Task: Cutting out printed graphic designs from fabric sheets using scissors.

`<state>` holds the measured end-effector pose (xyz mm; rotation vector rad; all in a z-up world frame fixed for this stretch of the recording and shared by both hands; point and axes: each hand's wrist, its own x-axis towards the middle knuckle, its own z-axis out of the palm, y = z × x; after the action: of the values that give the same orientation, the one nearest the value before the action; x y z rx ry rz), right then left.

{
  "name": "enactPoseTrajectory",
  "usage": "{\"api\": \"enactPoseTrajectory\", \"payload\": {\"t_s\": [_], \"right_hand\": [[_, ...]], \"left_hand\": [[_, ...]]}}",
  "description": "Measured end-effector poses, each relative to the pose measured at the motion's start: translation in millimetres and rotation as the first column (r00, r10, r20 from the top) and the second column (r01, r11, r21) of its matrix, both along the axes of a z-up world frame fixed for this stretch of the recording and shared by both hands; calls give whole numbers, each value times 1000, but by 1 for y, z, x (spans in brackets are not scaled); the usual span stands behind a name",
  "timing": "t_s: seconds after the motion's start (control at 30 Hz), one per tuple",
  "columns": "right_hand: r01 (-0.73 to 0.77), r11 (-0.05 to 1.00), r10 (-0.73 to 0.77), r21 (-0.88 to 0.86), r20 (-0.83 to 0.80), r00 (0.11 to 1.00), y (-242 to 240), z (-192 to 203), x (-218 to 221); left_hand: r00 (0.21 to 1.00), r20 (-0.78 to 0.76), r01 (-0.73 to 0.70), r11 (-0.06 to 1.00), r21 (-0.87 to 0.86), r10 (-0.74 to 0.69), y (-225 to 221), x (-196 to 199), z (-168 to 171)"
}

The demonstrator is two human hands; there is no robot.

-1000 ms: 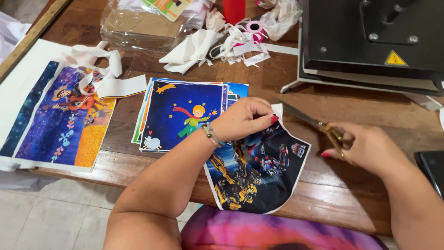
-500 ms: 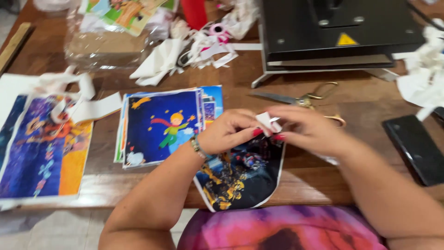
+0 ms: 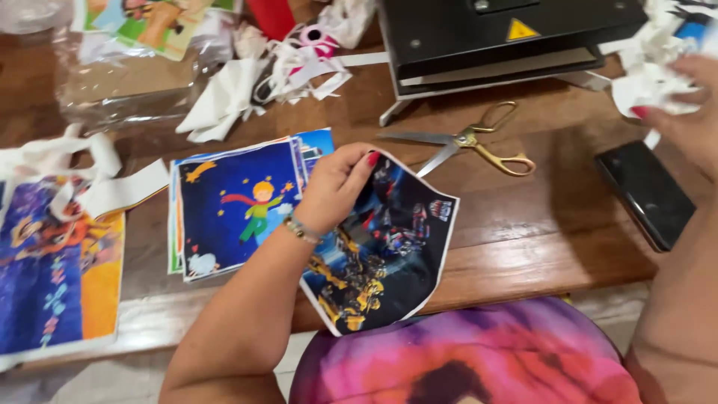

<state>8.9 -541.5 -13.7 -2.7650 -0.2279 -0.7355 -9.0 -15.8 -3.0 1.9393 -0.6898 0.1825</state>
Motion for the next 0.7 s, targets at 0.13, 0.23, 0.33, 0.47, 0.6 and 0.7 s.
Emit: {"api": "enactPoseTrajectory", "payload": {"t_s": [0.13, 0.23, 0.33, 0.47, 0.6, 0.7], "right_hand": [[-172, 907, 347, 385, -451, 822, 163, 50, -49], [-413, 770, 636, 486, -532, 559, 230, 35, -50], [-431, 727, 687, 535, -555, 469, 239, -7, -30], [-380, 829, 558, 410, -577, 596, 231, 17, -10], [-703, 698, 688, 138, -400, 605, 258, 34, -11], [-692, 722, 647, 23, -379, 662, 289, 42, -25]], "left_hand": [[979, -110, 162, 984, -70, -169, -3, -12, 10], [958, -104, 245, 953, -181, -266, -3, -17, 14], [988, -2, 148, 967, -207, -151, 7, -5, 2], [995, 91, 57, 989, -134, -45, 20, 0, 26], [886, 443, -131, 841, 524, -138, 14, 0, 13], [885, 402, -46, 815, 577, -234, 0, -9, 13]]}}
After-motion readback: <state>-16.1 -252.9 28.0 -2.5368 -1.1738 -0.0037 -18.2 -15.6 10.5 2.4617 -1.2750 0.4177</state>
